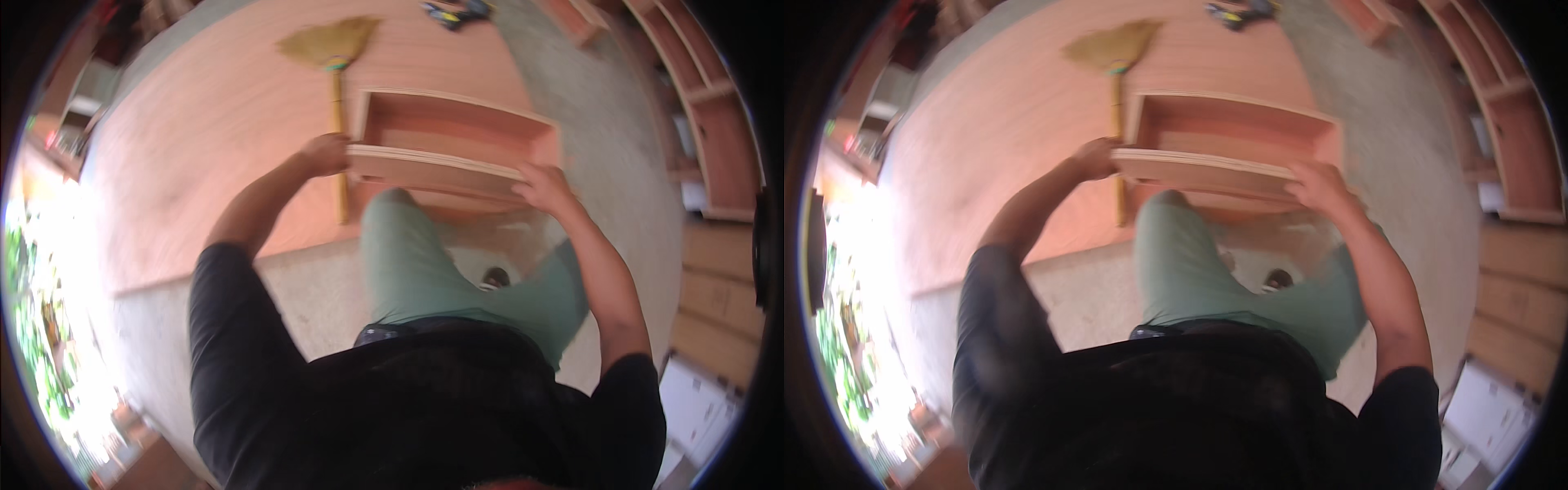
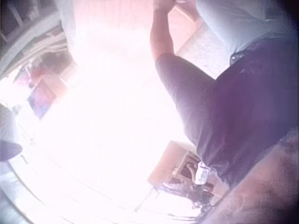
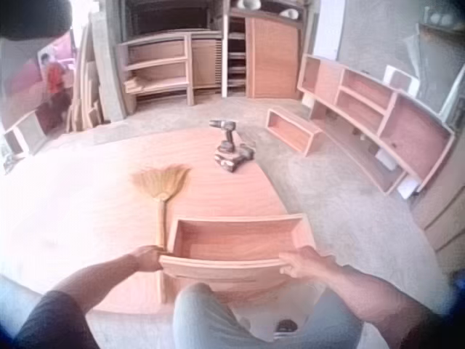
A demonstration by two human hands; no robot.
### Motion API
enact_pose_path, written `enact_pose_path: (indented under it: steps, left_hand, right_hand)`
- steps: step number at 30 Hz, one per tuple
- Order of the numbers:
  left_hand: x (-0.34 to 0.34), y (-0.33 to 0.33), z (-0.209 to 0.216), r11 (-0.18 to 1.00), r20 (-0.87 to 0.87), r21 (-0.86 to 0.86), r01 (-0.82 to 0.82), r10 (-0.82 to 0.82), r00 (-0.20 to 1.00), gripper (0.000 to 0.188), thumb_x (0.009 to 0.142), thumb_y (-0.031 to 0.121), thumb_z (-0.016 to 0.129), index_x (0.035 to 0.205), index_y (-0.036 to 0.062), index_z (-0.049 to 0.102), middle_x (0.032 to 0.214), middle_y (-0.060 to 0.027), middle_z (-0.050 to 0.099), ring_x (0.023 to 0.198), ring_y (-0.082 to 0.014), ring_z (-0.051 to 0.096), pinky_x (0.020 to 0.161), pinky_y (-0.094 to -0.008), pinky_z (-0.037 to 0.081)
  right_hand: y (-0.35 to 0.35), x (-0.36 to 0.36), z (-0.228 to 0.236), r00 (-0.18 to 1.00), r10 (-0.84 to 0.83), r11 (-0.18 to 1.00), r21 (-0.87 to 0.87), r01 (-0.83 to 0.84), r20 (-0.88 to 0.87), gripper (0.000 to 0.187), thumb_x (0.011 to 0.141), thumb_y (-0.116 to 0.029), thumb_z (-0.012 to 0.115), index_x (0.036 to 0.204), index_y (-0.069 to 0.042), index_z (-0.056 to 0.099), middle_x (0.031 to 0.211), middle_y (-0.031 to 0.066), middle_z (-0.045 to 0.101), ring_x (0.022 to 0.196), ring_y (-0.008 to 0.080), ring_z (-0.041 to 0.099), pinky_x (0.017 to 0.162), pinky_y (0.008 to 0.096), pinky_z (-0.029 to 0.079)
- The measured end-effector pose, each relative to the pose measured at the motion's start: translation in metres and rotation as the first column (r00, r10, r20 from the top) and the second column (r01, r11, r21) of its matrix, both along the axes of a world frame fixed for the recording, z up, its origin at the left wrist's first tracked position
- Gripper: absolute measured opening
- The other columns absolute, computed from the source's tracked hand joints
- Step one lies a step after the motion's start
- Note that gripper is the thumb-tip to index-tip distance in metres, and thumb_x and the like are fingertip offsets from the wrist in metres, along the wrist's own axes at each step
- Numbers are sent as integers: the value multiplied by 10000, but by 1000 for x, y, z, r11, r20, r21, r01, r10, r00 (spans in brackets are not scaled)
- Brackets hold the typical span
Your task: The person cuts a wooden plank on a table saw, then moves to the floor to assemble a small wooden shelf unit by fitting the cut plank into the frame. The person kneels to align and insert the shelf piece into the structure.
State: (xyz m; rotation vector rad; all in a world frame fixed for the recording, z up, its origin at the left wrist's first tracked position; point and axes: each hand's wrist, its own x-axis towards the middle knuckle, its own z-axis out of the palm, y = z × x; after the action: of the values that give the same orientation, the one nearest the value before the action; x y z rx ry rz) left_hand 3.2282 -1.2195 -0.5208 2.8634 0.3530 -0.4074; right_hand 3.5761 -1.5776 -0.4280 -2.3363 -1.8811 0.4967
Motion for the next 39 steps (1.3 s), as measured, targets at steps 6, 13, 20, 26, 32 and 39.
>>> enact_pose_path:
  steps: [6,13,20,26,32,39]
  left_hand:
    - [-14,-4,21,985,151,-170,-35,61,987,394,771,99,704,1164,102,674,1117,-137,686,1065,-334,639,934,-418,526]
    - [-23,13,-7,999,219,-23,40,-34,975,177,788,132,688,960,97,706,1003,-175,692,956,-386,642,842,-470,534]
    - [-17,5,2,995,199,41,88,-95,975,189,825,203,723,983,105,692,968,-127,696,940,-351,645,834,-455,537]
    - [-15,0,6,996,199,63,66,-78,977,132,835,185,713,945,115,695,953,-114,699,928,-337,647,829,-446,538]
    - [-13,-1,7,995,194,58,83,-93,977,122,842,189,708,945,125,697,931,-115,700,922,-336,649,827,-448,536]
    - [-7,-13,25,1000,159,-5,-17,18,987,139,836,196,712,949,115,699,934,-121,705,918,-338,661,823,-454,537]
  right_hand:
    - [21,0,12,999,27,996,-82,-29,-23,287,803,-246,714,978,-57,587,869,193,660,868,403,632,752,506,475]
    - [17,-3,10,993,-42,999,11,43,-110,296,790,-192,748,954,-32,561,791,192,633,771,402,618,686,485,467]
    - [26,1,25,997,-9,997,-74,3,-72,331,798,-192,747,1025,-33,567,822,178,647,795,371,623,705,466,478]
    - [20,5,16,999,46,998,32,-45,-24,354,798,-190,741,1062,-43,556,840,185,650,824,395,626,716,475,477]
    - [17,3,18,999,49,997,65,-48,-4,347,803,-196,730,1063,-49,553,848,187,653,848,403,628,722,482,479]
    - [17,-3,21,1000,-15,1000,-7,15,-12,328,811,-203,723,1053,-60,554,847,188,656,851,406,627,722,487,478]
